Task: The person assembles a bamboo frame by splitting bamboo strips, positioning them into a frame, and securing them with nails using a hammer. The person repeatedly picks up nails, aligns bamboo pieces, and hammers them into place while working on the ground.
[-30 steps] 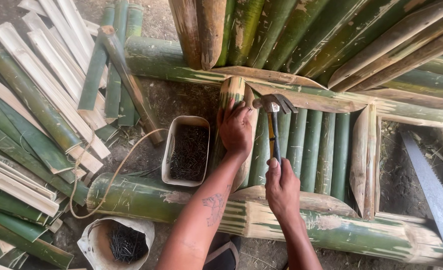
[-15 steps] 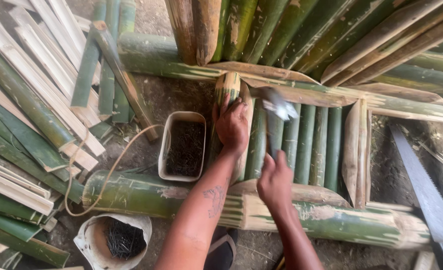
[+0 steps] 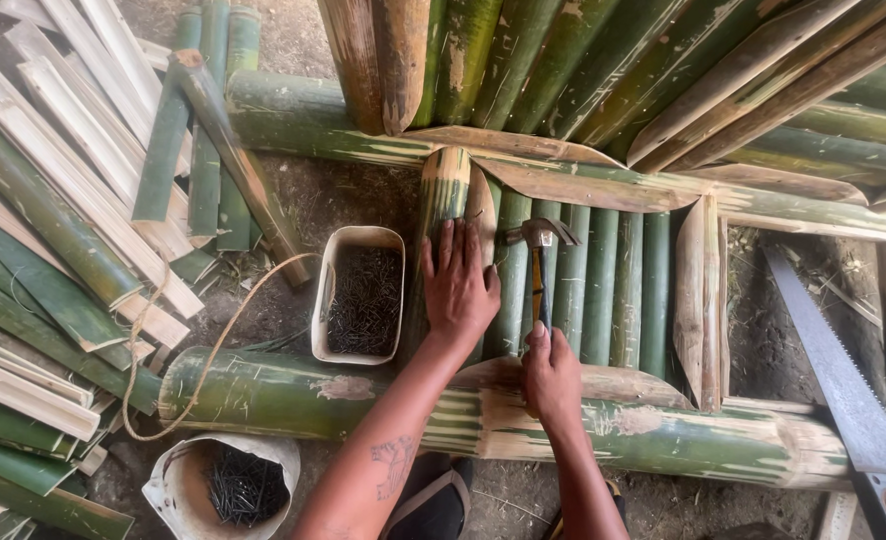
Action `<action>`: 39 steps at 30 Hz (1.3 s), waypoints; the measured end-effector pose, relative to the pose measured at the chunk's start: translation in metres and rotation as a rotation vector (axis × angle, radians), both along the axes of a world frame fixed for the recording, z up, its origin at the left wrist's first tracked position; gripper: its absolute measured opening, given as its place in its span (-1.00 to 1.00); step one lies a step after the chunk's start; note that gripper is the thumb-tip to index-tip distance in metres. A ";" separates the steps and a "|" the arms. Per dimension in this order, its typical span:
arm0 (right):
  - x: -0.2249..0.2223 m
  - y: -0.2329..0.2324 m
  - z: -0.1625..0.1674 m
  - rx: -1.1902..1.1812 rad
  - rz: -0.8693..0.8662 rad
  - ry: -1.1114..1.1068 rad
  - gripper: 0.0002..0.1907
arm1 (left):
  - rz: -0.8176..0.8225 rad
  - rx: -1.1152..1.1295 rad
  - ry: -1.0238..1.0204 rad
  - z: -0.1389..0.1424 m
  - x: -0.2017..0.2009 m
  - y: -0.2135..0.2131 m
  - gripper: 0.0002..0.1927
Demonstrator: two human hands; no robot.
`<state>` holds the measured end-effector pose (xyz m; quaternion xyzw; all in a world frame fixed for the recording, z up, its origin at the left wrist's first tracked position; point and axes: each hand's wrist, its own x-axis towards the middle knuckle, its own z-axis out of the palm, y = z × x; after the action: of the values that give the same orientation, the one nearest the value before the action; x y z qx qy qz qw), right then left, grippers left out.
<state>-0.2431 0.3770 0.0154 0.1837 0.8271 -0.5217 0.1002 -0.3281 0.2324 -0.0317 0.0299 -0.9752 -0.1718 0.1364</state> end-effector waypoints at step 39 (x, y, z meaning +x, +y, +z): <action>0.014 -0.023 0.047 -0.323 -0.062 0.146 -0.58 | 0.042 0.089 -0.118 0.005 0.019 0.000 -0.34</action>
<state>-0.2290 0.3541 0.0621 0.1522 0.7315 -0.6625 0.0522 -0.3095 0.2326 -0.0266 0.0663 -0.9721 -0.2102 0.0809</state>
